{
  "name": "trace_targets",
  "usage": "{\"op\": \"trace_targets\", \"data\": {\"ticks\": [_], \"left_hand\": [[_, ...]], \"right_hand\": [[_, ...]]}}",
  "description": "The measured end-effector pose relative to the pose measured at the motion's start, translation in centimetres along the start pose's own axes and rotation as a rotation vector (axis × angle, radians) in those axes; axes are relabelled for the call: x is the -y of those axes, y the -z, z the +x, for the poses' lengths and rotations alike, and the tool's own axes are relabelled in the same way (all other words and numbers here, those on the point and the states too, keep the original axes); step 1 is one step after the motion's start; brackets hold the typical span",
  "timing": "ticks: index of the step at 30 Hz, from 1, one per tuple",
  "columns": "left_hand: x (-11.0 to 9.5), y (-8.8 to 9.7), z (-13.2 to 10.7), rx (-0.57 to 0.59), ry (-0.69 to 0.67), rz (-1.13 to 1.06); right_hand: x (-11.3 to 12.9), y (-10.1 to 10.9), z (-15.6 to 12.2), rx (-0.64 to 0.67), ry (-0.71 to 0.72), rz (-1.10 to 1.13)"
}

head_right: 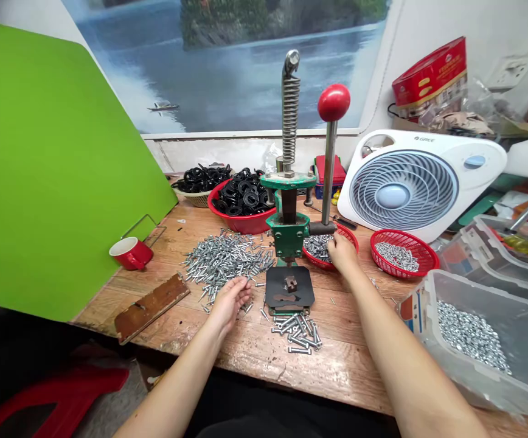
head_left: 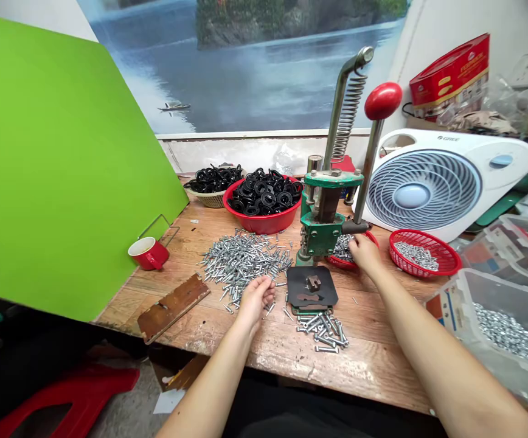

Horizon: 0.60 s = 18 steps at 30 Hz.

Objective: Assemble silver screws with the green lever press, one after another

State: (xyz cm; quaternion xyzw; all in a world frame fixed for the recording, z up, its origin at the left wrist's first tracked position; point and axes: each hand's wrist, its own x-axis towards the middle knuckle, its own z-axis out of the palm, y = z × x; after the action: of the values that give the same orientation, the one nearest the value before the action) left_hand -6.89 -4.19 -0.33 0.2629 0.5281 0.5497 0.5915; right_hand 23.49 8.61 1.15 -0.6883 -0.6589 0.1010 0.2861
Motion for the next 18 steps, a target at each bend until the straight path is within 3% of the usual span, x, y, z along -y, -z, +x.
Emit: {"op": "trace_targets", "data": {"ticks": [4,8,11,18], "left_hand": [[-0.2,-1.0,-1.5,0.167,0.195,-0.286],[-0.7,-1.7,-2.2,0.339,0.232,-0.249],[-0.6,-2.4,-2.4,0.329,0.205,-0.117],[0.0,-4.4,-1.9,0.287,0.043,0.155]], "right_hand": [[1.8,0.6,-3.0,0.016,0.057,0.166],[4.8,0.5,-8.3,0.231,0.343,0.371],[5.9,-0.4,-10.6,0.335,0.501,0.357],[5.6,-2.4,-11.0,0.275,0.525,0.277]]}}
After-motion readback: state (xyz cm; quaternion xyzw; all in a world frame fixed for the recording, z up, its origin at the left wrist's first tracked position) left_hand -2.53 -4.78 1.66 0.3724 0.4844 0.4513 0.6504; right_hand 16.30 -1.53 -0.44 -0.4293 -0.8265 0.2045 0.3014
